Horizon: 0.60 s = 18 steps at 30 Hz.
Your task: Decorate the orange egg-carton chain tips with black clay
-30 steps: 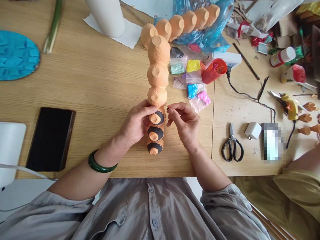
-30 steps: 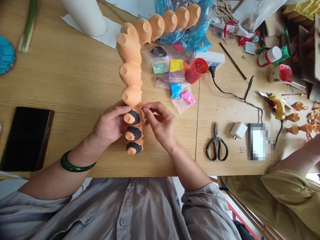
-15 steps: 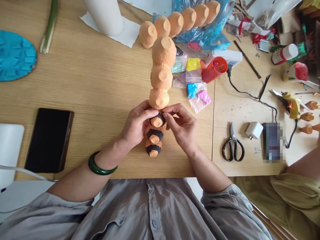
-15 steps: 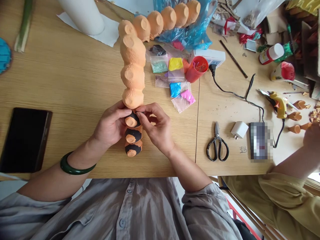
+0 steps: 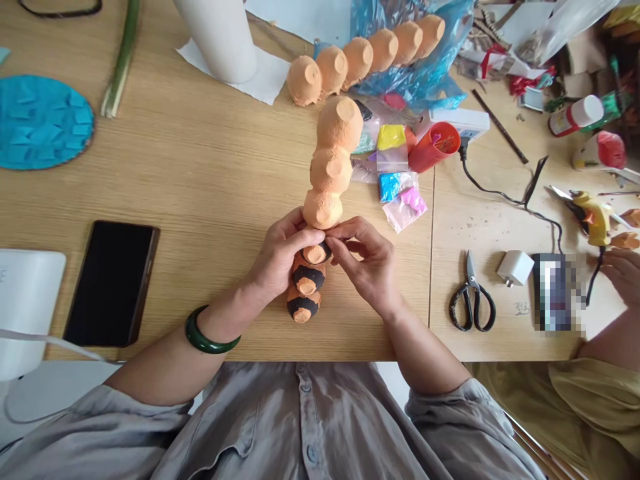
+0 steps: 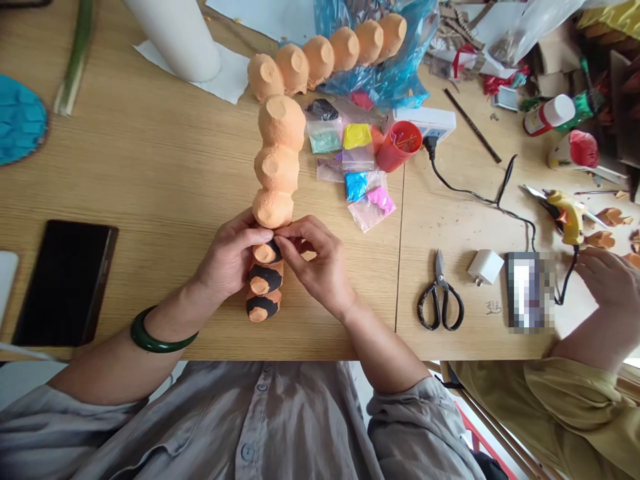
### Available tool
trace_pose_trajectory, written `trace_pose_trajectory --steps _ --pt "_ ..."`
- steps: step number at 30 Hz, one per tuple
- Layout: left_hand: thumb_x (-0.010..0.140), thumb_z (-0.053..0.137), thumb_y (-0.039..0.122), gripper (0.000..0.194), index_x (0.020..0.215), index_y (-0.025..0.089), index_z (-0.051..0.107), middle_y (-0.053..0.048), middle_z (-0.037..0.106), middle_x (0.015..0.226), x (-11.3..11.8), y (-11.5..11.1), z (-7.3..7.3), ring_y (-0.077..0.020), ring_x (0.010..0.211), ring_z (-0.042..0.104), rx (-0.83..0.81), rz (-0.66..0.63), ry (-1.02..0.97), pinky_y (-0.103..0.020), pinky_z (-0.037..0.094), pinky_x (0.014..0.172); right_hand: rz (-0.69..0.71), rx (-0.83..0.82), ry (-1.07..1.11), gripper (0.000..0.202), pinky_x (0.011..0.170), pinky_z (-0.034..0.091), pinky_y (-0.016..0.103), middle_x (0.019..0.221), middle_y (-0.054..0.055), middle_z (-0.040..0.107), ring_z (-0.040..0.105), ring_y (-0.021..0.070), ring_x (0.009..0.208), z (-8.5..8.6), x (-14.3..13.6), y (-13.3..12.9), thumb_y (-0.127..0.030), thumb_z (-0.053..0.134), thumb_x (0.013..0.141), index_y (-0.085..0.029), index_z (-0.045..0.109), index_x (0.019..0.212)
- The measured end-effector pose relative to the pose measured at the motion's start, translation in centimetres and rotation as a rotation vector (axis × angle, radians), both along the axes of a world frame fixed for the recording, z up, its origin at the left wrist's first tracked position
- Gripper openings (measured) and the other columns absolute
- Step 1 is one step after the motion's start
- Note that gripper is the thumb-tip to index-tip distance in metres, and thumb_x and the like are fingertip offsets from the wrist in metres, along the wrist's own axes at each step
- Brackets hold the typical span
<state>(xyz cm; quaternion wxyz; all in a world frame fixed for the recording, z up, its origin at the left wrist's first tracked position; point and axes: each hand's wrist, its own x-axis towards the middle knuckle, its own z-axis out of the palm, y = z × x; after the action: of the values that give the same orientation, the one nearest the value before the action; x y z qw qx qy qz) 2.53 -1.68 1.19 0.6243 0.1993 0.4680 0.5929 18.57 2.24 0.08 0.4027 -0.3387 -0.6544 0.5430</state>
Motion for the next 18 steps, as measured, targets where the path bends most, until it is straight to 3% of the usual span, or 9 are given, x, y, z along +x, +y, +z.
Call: trace_pose_trajectory --steps 5,10,14,18 --pt "0.071 0.081 0.027 0.015 0.083 0.021 0.076 0.001 0.071 0.077 0.02 0.04 0.16 -0.0163 0.067 0.063 -0.029 0.013 -0.043 -0.031 0.055 0.062 0.031 0.117 -0.013 0.017 0.070 0.069 0.029 0.103 0.005 0.078 0.075 0.0152 0.085 -0.11 -0.01 -0.01 -0.038 0.076 0.111 -0.024 0.082 0.106" --pt "0.070 0.084 0.029 0.018 0.083 0.020 0.077 0.000 0.071 0.075 -0.16 0.06 0.42 -0.0148 0.064 0.063 -0.046 -0.021 -0.074 -0.027 0.053 0.055 0.045 0.374 0.000 0.010 0.068 0.066 0.028 0.101 0.004 0.080 0.076 0.0154 0.085 0.23 0.18 0.55 -0.021 0.074 0.110 -0.026 0.082 0.109" --pt "0.073 0.086 0.033 0.023 0.082 0.021 0.068 0.006 0.053 0.058 -0.66 -0.11 0.35 -0.0111 0.042 0.047 -0.073 -0.149 -0.168 -0.026 0.040 0.039 0.074 0.499 -0.008 0.013 0.069 0.066 0.029 0.105 0.006 0.081 0.077 0.0158 0.084 0.19 0.44 0.89 -0.017 0.074 0.109 -0.027 0.080 0.114" --pt "0.075 0.084 0.034 0.026 0.079 0.023 0.060 0.007 0.044 0.053 -0.90 -0.21 0.30 -0.0136 0.038 0.047 -0.108 -0.181 -0.213 -0.030 0.045 0.039 0.069 0.586 -0.039 0.014 0.074 0.068 0.032 0.105 0.006 0.081 0.078 0.0183 0.087 -0.17 0.44 0.89 -0.017 0.071 0.110 -0.027 0.078 0.117"
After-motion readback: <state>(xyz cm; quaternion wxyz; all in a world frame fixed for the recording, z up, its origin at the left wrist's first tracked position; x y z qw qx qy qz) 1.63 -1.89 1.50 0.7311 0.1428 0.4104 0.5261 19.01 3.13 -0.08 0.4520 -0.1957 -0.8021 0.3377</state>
